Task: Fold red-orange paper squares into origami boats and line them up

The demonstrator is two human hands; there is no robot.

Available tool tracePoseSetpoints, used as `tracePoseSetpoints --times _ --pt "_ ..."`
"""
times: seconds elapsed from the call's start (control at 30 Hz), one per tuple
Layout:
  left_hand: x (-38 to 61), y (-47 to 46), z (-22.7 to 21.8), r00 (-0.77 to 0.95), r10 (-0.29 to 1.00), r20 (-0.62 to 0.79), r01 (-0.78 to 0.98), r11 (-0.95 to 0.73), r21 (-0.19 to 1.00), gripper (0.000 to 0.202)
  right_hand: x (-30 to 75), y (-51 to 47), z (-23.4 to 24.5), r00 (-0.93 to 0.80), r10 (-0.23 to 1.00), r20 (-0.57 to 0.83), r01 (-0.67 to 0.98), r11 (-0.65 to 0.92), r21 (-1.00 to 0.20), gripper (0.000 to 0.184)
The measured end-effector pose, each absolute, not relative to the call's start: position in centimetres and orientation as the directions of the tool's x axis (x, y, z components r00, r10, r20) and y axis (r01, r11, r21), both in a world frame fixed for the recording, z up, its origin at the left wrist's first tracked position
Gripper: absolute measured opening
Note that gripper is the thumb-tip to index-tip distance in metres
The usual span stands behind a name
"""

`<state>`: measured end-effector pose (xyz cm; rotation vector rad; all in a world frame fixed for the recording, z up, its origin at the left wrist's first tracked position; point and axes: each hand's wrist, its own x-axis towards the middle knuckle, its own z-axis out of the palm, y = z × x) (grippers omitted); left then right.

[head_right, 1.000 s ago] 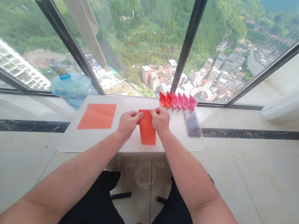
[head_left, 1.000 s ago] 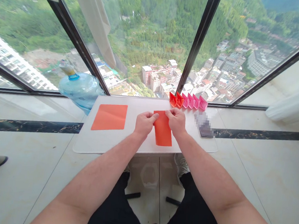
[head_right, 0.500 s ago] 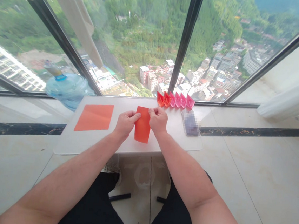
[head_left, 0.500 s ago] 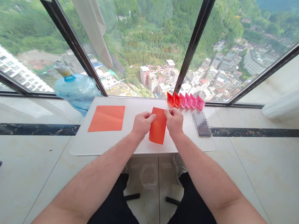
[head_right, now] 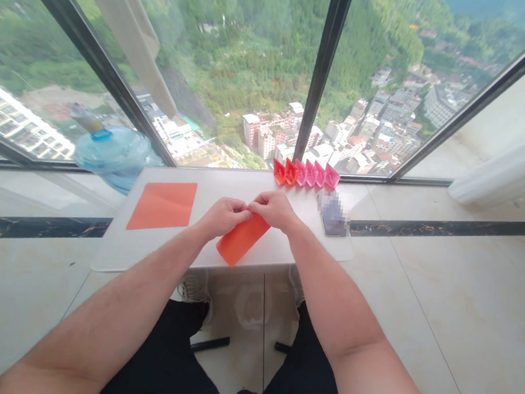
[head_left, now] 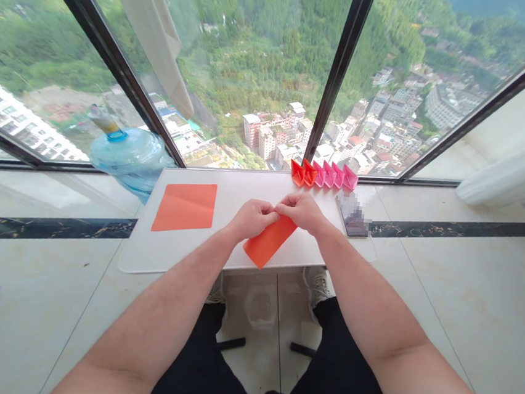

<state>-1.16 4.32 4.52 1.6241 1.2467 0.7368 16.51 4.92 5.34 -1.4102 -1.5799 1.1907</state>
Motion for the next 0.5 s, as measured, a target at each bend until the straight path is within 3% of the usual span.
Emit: tracePoseSetpoints --times 0.27,0.5 --pt "-2.8 5.8 5.7 0.278 0.961 0.004 0.435 -0.129 0.891 0.021 16.2 5.7 4.7 0.07 0.996 0.063 0.337 0.035 -0.941 0.021" --pt "-5.1 7.0 5.7 0.232 0.973 -0.005 0.477 -0.109 0.872 0.02 17.7 6.4 4.6 0.198 0.98 0.03 0.242 -0.02 -0.97 0.023"
